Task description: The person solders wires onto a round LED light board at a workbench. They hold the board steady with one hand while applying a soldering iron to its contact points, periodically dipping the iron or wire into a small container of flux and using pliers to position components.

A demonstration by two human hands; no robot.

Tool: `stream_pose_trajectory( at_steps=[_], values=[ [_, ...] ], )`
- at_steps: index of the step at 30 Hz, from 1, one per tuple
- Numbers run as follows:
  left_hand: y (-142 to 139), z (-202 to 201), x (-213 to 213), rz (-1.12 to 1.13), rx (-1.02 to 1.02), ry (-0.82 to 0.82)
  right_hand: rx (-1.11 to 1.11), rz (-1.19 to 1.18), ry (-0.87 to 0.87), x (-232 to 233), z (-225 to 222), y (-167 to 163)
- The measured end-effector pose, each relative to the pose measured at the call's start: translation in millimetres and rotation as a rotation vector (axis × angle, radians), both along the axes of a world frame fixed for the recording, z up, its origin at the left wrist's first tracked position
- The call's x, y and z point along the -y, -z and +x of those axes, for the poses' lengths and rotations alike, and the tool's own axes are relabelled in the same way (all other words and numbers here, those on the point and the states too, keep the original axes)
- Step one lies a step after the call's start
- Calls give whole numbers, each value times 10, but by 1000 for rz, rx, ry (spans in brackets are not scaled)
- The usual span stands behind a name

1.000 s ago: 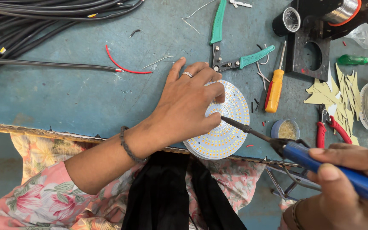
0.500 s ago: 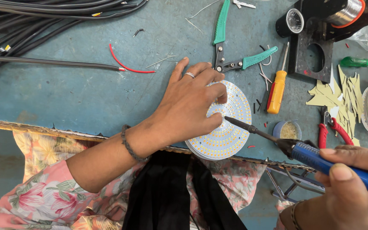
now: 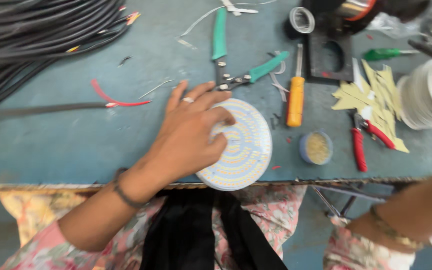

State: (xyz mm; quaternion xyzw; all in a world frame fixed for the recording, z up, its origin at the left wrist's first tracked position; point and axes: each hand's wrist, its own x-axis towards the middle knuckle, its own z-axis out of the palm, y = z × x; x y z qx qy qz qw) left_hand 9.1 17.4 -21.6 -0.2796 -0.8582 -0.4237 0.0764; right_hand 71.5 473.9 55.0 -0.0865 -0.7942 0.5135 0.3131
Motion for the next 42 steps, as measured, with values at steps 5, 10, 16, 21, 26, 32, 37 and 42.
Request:
stream_pose_trajectory(
  at_steps=[5, 10, 16, 21, 26, 32, 37, 42],
  values=[
    [-5, 34, 55, 8, 12, 49, 23, -8, 51, -335, -470, -40],
    [16, 30, 44, 4, 35, 94, 7, 0, 45, -242, -1025, -58],
    [-19, 59, 66, 11, 9, 148, -52, -127, -102, 73, -1387, -15],
    [-5, 119, 158, -15, 20, 180, 194, 78, -402, 86, -832, 203],
    [21, 149, 125, -33, 15, 176, 441, 798, -337, -51, -14, 415],
    [-21, 179, -6, 92, -13, 62, 420, 1010, -83, -59, 330, 804],
    [29, 405, 19, 118, -148, 28, 363, 963, -34, 39, 390, 839],
    [26, 390, 9, 44, -164, 52, 270, 983, -36, 200, 355, 813]
  ],
)
